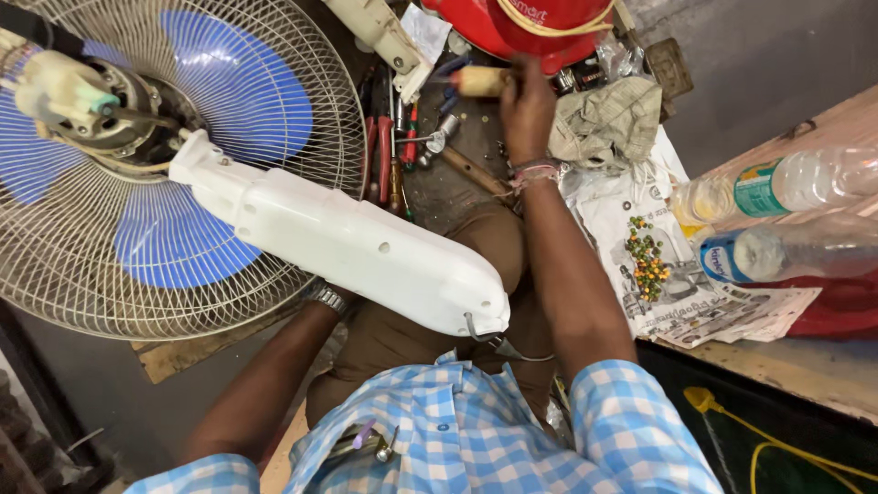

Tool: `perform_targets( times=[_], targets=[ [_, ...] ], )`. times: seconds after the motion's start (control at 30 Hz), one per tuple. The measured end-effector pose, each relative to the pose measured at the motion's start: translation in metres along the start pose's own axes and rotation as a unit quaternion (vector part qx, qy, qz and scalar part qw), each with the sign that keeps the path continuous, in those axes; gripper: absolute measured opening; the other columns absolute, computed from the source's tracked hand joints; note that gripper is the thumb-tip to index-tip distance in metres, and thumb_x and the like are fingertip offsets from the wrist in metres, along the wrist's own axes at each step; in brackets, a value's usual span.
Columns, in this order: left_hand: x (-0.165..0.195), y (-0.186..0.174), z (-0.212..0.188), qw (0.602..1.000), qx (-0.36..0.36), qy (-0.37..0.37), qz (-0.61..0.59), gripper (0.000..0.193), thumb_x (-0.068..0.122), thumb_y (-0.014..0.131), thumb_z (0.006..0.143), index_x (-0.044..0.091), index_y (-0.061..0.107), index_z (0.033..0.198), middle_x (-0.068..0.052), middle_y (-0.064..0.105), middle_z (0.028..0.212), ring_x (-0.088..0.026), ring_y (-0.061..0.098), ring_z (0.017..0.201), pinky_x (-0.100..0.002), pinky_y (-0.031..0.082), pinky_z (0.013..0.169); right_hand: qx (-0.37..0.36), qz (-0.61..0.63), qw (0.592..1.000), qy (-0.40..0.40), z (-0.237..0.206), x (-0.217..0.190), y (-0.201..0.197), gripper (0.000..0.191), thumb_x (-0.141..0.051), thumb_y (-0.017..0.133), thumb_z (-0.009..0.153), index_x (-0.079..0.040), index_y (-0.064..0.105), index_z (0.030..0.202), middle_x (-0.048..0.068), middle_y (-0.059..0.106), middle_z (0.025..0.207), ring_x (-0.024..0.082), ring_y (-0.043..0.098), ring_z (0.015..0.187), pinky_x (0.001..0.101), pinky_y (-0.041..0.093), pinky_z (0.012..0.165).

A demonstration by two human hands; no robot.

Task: The person repairs a ceiling fan by wiping the motor housing with a cloth, then using a screwdriver and pliers to adjust and secure internal components. The person handles the fan's motor, blades, and cage while working at a cluttered bench.

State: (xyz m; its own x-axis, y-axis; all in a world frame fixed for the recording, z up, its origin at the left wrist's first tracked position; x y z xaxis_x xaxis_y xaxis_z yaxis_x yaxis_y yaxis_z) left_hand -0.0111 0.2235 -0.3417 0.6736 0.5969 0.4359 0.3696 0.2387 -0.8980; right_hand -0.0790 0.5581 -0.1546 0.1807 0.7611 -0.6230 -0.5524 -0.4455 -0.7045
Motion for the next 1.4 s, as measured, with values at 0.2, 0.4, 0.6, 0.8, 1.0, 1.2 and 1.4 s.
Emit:
perform_targets(
  times=[0.2,0.4,0.6,0.8,1.0,1.2,1.4],
  targets=[
    [0.000,0.006,-0.003,1.000,-0.003,0.004,0.004,0.051,0.038,0.071,0.088,0.011,0.059,0.130,-0.017,0.058,0.130,-0.039,0.055,0.118,-0.050,0.045,0.098,-0.006,-0.253,0.949,-0.187,-0.017,-0.034,0.020,0.064,-0.003,0.072,0.076,-0.008,0.060,0.139,0.015,0.060,0.140,0.036,0.052,0.127,0.0509,0.037,0.099],
    [-0.002,0.004,-0.001,1.000,0.002,0.002,-0.001,0.049,0.036,0.071,0.088,0.011,0.060,0.128,-0.017,0.059,0.128,-0.039,0.056,0.116,-0.050,0.045,0.097,-0.042,-0.108,0.992,-0.043,0.001,-0.008,0.019,0.057,-0.006,0.078,0.079,-0.009,0.062,0.133,0.013,0.066,0.131,0.029,0.064,0.117,0.0458,0.048,0.096],
    [0.000,0.004,-0.001,1.000,-0.002,0.003,0.000,0.046,0.034,0.072,0.088,0.011,0.062,0.126,-0.017,0.060,0.126,-0.038,0.057,0.114,-0.050,0.046,0.096,0.041,0.091,0.994,0.037,-0.004,0.006,0.012,0.057,-0.012,0.089,0.081,-0.006,0.061,0.130,0.015,0.074,0.112,0.032,0.074,0.098,0.0402,0.058,0.084],
    [0.003,0.001,-0.002,1.000,0.000,0.004,0.003,0.044,0.032,0.072,0.087,0.010,0.063,0.124,-0.017,0.061,0.124,-0.038,0.058,0.112,-0.049,0.047,0.094,0.049,0.100,0.993,-0.034,-0.012,0.004,0.002,0.064,-0.007,0.084,0.080,-0.002,0.056,0.137,0.021,0.071,0.120,0.037,0.070,0.108,0.0402,0.057,0.090],
    [0.003,0.000,0.001,1.000,0.005,0.005,-0.003,0.042,0.031,0.073,0.087,0.010,0.064,0.123,-0.017,0.062,0.121,-0.038,0.059,0.110,-0.049,0.048,0.093,-0.061,0.011,0.998,0.020,-0.039,0.030,-0.025,0.028,-0.015,0.081,0.087,-0.006,0.076,0.113,0.018,0.074,0.106,0.034,0.073,0.096,0.0398,0.057,0.085],
    [0.007,-0.001,-0.006,1.000,0.007,0.005,-0.002,0.040,0.029,0.074,0.087,0.009,0.065,0.121,-0.017,0.063,0.119,-0.038,0.060,0.108,-0.049,0.048,0.091,-0.183,-0.228,0.940,-0.174,-0.091,-0.038,0.021,0.035,-0.037,0.087,0.068,-0.007,0.076,0.084,0.018,0.069,0.084,0.038,0.068,0.077,0.0507,0.053,0.070],
    [0.002,-0.005,-0.006,1.000,0.011,0.008,-0.009,0.038,0.027,0.074,0.087,0.009,0.066,0.119,-0.017,0.064,0.117,-0.038,0.061,0.106,-0.048,0.049,0.090,-0.222,-0.215,0.945,-0.110,-0.111,-0.045,0.002,0.032,-0.033,0.084,0.079,-0.005,0.074,0.089,0.020,0.067,0.090,0.039,0.068,0.077,0.0507,0.054,0.066]
  ],
)
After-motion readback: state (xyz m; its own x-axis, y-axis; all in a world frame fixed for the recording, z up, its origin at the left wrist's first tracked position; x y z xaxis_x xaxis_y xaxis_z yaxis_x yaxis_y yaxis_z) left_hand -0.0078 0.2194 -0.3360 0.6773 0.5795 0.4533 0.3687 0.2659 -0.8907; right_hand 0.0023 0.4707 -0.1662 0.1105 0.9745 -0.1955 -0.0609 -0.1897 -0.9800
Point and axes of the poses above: each hand's wrist, its own z-axis towards the middle knuckle, its own y-axis out of the palm, x = y × z, the point moved 10 cm from there along z, towards the middle knuckle
